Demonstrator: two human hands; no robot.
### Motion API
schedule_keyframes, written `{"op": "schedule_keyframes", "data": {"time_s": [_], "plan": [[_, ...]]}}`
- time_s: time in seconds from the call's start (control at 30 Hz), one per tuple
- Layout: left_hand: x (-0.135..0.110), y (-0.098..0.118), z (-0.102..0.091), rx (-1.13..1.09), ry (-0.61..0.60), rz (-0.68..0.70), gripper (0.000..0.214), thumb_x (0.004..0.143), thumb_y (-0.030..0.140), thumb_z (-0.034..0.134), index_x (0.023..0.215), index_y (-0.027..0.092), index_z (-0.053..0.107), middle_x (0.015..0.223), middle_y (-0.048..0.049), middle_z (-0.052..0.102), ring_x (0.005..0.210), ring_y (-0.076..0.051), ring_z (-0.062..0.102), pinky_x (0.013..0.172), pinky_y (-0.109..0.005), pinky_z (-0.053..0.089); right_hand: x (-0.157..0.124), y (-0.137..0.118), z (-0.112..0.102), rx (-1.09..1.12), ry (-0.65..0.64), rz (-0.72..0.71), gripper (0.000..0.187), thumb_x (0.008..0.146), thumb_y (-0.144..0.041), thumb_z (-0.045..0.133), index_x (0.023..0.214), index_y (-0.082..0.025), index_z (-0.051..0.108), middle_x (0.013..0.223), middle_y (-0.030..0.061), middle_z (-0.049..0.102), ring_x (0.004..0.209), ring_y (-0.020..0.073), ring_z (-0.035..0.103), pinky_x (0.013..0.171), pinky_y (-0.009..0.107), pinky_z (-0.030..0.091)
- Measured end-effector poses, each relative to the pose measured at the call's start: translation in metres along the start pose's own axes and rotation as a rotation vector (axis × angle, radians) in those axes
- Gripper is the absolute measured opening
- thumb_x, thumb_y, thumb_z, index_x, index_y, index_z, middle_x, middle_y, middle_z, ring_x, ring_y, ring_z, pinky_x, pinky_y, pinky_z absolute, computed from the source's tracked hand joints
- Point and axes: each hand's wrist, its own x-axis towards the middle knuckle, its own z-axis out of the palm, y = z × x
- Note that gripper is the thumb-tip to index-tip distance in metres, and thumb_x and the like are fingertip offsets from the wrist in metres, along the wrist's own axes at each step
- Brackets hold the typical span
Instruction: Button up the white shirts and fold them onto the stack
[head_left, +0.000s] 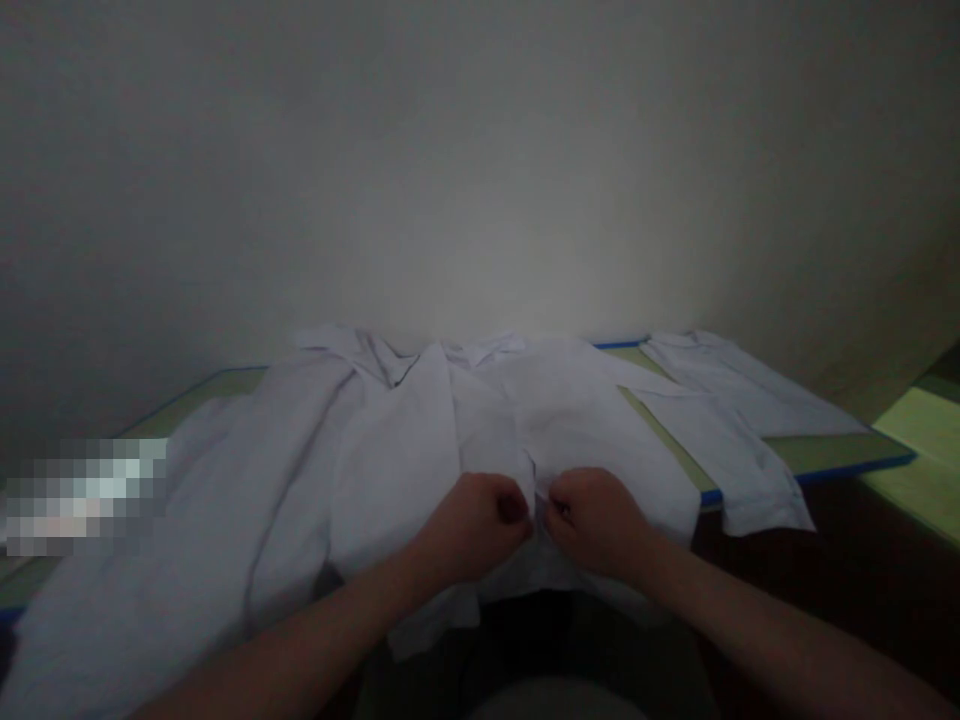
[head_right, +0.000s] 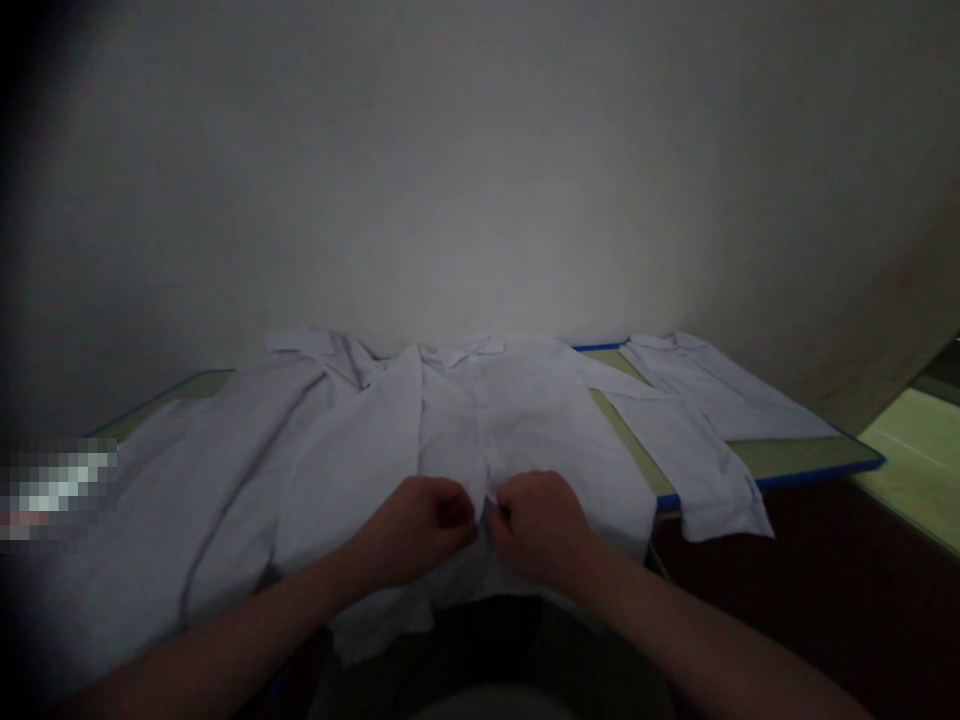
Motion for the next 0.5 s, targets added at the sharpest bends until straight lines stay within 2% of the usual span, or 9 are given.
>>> {"op": "schedule_keyframes", "data": {"time_s": [0.27, 0.37, 0.5], "plan": [[-0.003, 0.002, 0.006, 0.030, -0.054, 0.020, 0.017, 0.064, 0.023, 0.051, 0.071, 0.016, 0.065, 0.065, -0.0019, 0.063, 0.059, -0.012, 0.054, 0.051, -0.020, 0.033, -0.019, 0.015, -0.010, 0.194, -0.095, 0.143, 0.010, 0.065, -0.019, 0.053, 0.056, -0.016, 0.053, 0.052, -0.0015, 0.049, 0.052, 0.0079, 0.039, 0.052, 0.024, 0.019], [-0.003, 0.004, 0.006, 0.000, -0.067, 0.025, 0.019, 0.067, 0.026, 0.050, 0.072, 0.017, 0.066, 0.066, -0.0021, 0.064, 0.060, -0.013, 0.055, 0.053, -0.021, 0.035, -0.024, 0.014, -0.013, 0.317, -0.089, 0.168, 0.012, 0.069, -0.020, 0.052, 0.058, -0.015, 0.052, 0.054, -0.0021, 0.049, 0.054, 0.0076, 0.041, 0.052, 0.022, 0.022], [-0.001, 0.003, 0.009, -0.076, -0.076, -0.001, 0.021, 0.067, 0.026, 0.052, 0.075, 0.017, 0.068, 0.068, -0.0018, 0.066, 0.064, -0.013, 0.058, 0.056, -0.021, 0.038, -0.027, 0.002, -0.009, 0.400, -0.010, 0.202, 0.018, 0.077, -0.026, 0.050, 0.064, -0.016, 0.056, 0.060, -0.0012, 0.053, 0.058, 0.0088, 0.044, 0.055, 0.022, 0.025]]}}
